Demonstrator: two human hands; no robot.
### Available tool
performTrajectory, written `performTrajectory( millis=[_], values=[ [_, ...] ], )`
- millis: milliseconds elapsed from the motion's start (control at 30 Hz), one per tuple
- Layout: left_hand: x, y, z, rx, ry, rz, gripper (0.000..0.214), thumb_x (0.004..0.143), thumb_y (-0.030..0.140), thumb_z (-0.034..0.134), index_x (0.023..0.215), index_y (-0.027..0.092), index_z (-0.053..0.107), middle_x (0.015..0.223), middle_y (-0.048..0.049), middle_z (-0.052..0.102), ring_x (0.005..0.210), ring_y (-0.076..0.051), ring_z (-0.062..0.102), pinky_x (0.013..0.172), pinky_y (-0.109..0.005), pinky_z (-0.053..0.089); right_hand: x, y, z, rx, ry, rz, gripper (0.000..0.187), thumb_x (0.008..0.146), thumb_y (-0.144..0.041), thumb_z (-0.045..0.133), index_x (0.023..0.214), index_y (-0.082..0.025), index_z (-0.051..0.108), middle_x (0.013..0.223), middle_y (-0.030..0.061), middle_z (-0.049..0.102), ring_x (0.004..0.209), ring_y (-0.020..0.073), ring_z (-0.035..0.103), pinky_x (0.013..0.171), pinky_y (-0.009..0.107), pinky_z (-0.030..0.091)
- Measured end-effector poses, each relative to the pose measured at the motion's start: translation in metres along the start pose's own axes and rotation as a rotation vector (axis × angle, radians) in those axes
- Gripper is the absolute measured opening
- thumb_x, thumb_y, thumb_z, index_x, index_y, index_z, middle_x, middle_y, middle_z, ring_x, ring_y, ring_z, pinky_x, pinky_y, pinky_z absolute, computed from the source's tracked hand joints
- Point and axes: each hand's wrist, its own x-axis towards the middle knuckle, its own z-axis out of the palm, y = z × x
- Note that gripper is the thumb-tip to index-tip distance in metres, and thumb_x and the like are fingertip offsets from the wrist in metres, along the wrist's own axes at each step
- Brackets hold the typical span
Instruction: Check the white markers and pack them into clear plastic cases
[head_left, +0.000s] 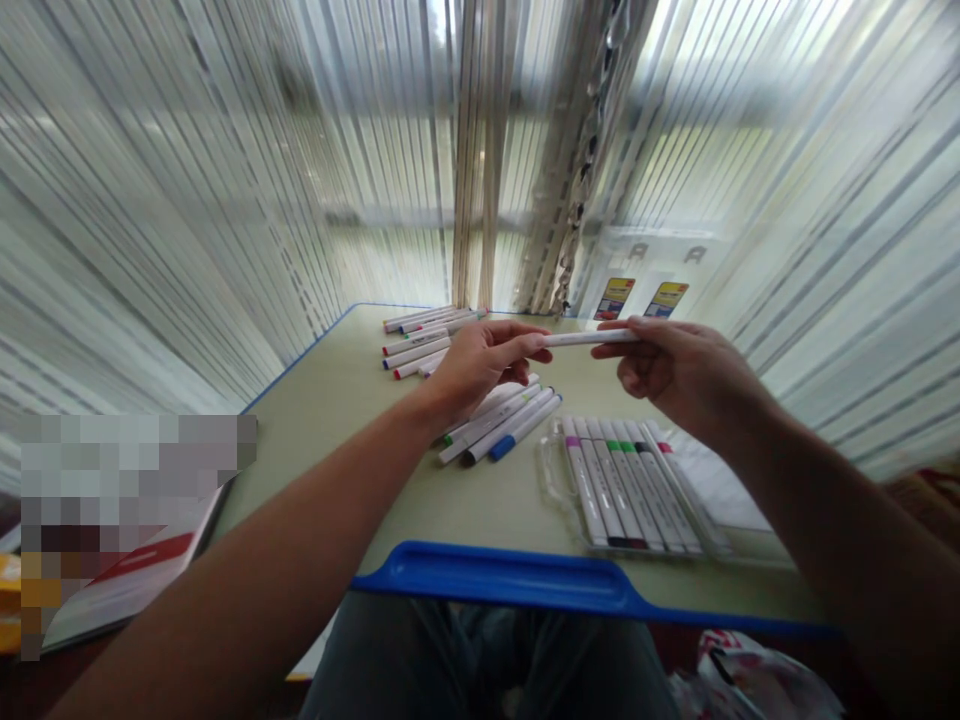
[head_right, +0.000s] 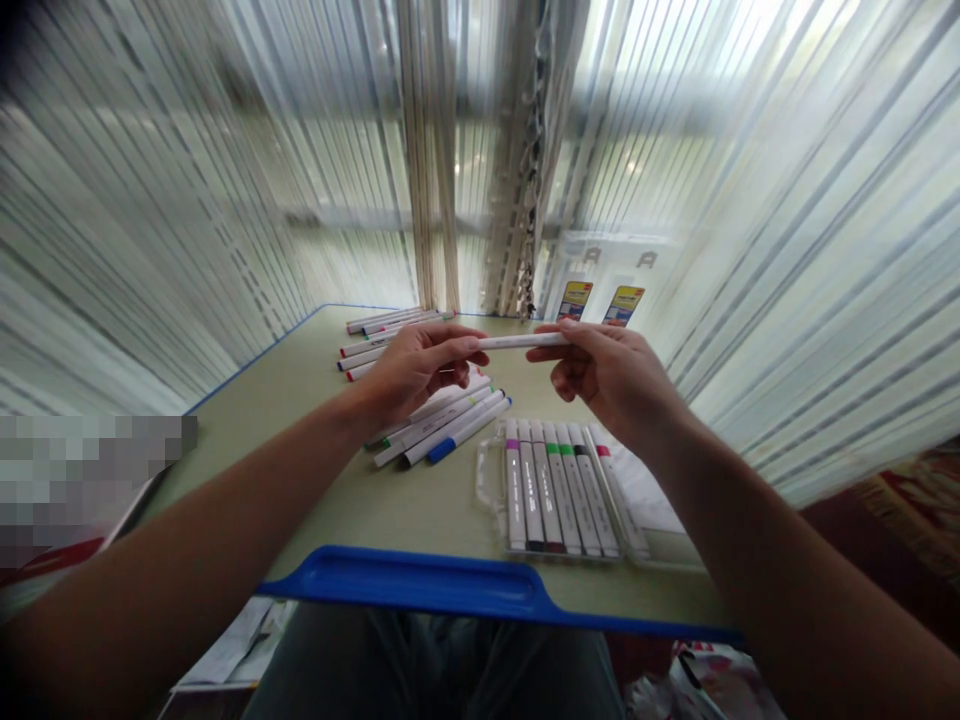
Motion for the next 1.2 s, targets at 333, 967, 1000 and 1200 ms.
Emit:
performTrajectory(
  millis=[333, 967, 1000, 1200],
  values=[
    [-0.001, -0.001, 0.000, 0.044, -0.049, 0.016, 0.022, 0.079, 0.026, 0.076, 0.093, 0.010, 0.077, 0.076, -0.0064, 0.072, 0.055, -0.007, 0.056, 0.059, -0.025, 0.046, 0.002, 0.008, -0.004, -0.034, -0.142, -0.059, 0.018, 0.086, -0.029, 0.068, 0.088, -0.013, 0.076, 0.075, 0.0087, 0.076, 0.043, 0.0086, 0.054, 0.041, 0.023, 0.041],
    [-0.008, 0.003, 0.016, 0.284, -0.132, 0.059, 0.024, 0.078, 0.032, 0.078, 0.084, 0.008, 0.074, 0.072, -0.0072, 0.071, 0.056, -0.009, 0.057, 0.054, -0.022, 0.045, -0.005, 0.012, -0.001, -0.489, -0.259, -0.248, 0.032, 0.073, -0.044, 0.083, 0.084, -0.014, 0.078, 0.069, 0.0055, 0.070, 0.048, 0.0088, 0.054, 0.042, 0.022, 0.041],
    [-0.008, 0.003, 0.016, 0.278, -0.131, 0.052, 0.024, 0.078, 0.031, 0.077, 0.084, 0.008, 0.073, 0.072, -0.0077, 0.072, 0.056, -0.009, 0.057, 0.054, -0.022, 0.045, -0.005, 0.012, -0.001, -0.490, -0.258, -0.254, 0.032, 0.073, -0.044, 0.084, 0.083, -0.014, 0.078, 0.069, 0.0055, 0.070, 0.048, 0.0090, 0.055, 0.042, 0.022, 0.041],
    [-0.005, 0.000, 0.015, 0.261, -0.146, 0.045, 0.026, 0.083, 0.035, 0.072, 0.082, 0.010, 0.074, 0.072, -0.0091, 0.073, 0.053, -0.008, 0.055, 0.053, -0.021, 0.044, -0.006, 0.013, -0.001, -0.486, -0.225, -0.304, 0.030, 0.074, -0.042, 0.083, 0.085, -0.015, 0.078, 0.067, 0.0045, 0.070, 0.047, 0.0093, 0.055, 0.042, 0.023, 0.043]
  ],
)
